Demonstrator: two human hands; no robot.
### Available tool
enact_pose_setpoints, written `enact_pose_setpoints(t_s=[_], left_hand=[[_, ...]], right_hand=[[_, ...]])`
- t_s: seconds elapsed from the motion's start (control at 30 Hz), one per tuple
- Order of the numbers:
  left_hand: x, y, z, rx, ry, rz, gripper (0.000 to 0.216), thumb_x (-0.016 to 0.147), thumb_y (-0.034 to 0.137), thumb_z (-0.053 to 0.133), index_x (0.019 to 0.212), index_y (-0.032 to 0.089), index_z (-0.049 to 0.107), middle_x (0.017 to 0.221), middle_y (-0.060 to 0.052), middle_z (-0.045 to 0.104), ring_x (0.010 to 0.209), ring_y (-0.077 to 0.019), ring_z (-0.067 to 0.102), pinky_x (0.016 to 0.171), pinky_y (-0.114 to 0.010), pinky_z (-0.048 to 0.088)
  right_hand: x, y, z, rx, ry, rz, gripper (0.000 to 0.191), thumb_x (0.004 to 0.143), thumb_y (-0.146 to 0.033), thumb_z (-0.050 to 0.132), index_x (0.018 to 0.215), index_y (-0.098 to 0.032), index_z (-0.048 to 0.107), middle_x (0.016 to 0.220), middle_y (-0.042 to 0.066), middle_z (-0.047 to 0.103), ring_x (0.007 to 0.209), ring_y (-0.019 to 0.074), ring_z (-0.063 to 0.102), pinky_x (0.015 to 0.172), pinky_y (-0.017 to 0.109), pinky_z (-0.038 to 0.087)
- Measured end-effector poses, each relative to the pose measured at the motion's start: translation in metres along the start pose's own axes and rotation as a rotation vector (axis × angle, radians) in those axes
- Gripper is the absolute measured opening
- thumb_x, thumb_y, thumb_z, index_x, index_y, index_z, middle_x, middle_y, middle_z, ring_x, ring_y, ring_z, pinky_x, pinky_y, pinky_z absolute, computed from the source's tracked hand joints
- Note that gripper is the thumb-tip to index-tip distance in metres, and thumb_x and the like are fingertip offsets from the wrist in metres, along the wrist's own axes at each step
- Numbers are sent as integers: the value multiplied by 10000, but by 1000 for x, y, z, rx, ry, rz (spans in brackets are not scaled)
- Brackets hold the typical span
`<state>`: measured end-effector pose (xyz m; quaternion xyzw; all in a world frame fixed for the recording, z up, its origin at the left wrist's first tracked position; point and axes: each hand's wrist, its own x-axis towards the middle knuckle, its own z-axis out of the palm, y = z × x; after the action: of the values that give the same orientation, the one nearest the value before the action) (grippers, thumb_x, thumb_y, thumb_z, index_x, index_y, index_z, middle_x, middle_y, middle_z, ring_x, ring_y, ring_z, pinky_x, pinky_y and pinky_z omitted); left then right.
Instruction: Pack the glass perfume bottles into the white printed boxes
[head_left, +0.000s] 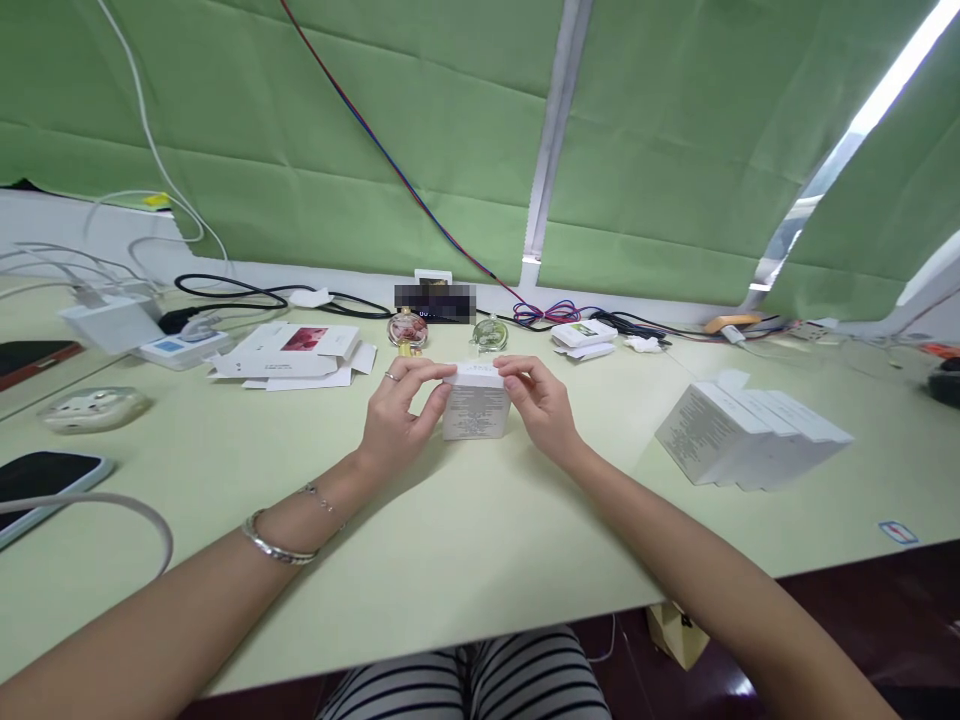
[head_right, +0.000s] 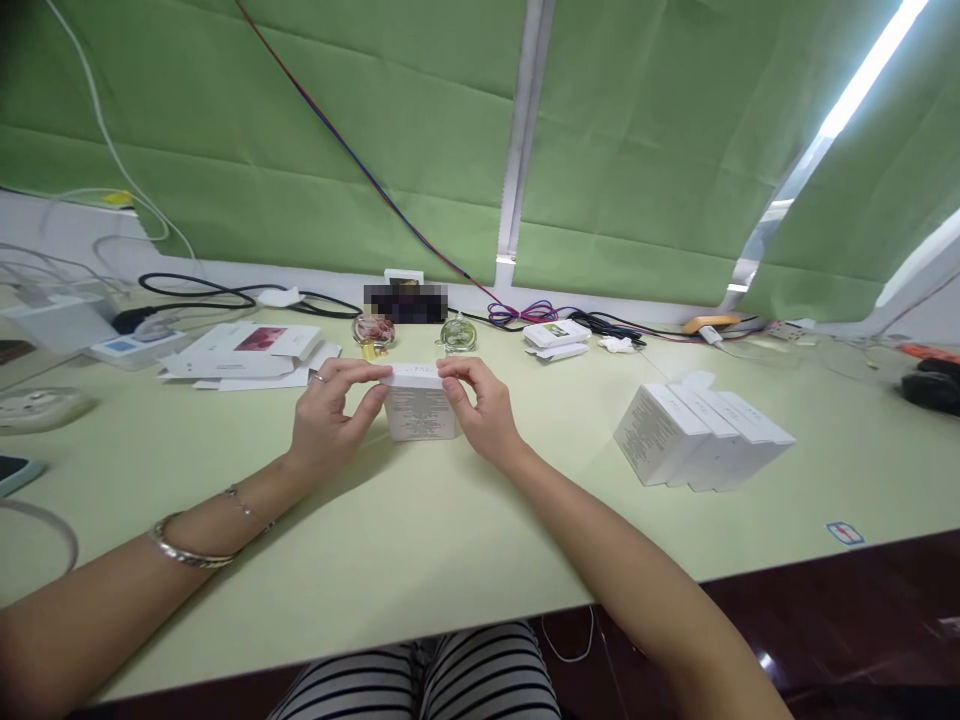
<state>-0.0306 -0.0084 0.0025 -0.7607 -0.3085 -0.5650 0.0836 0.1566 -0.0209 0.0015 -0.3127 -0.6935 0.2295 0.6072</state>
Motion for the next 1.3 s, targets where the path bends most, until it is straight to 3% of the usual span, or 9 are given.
enact_pose_setpoints(t_s=[0.63,0.97,1.13,1.3], left_hand=[[1,6,-1,-94,-4,-194,134,837,210,526,926,198,625,859,-7,625,770,-112,573,663,-237,478],[3,4,-1,-67,-23,-109,126,843,210,506,895,200,619,836,-14,605,760,-117,553,629,-239,473],[3,2,-1,-32,-38,-68,119,842,228,503,887,207,611,829,-19,553,786,-136,540,690,-281,481],[3,-3,2,-32,-112,-89,132,840,261,503,909,206,600,884,-40,471,845,-159,513,740,-316,485]], right_hand=[[3,-4,-4,-38,-22,-51,131,858,-311,498,865,-219,590,937,42,636,1000,170,590,857,342,494],[4,-3,-7,-76,-42,-85,113,854,-281,495,846,-219,589,949,48,638,996,179,590,864,354,483],[3,-5,-8,-142,-59,-149,119,871,-249,457,853,-220,572,956,51,624,992,173,580,884,359,465],[6,-3,-10,-330,-172,-236,86,833,-247,502,911,-213,518,1052,92,566,1050,206,528,888,395,445]])
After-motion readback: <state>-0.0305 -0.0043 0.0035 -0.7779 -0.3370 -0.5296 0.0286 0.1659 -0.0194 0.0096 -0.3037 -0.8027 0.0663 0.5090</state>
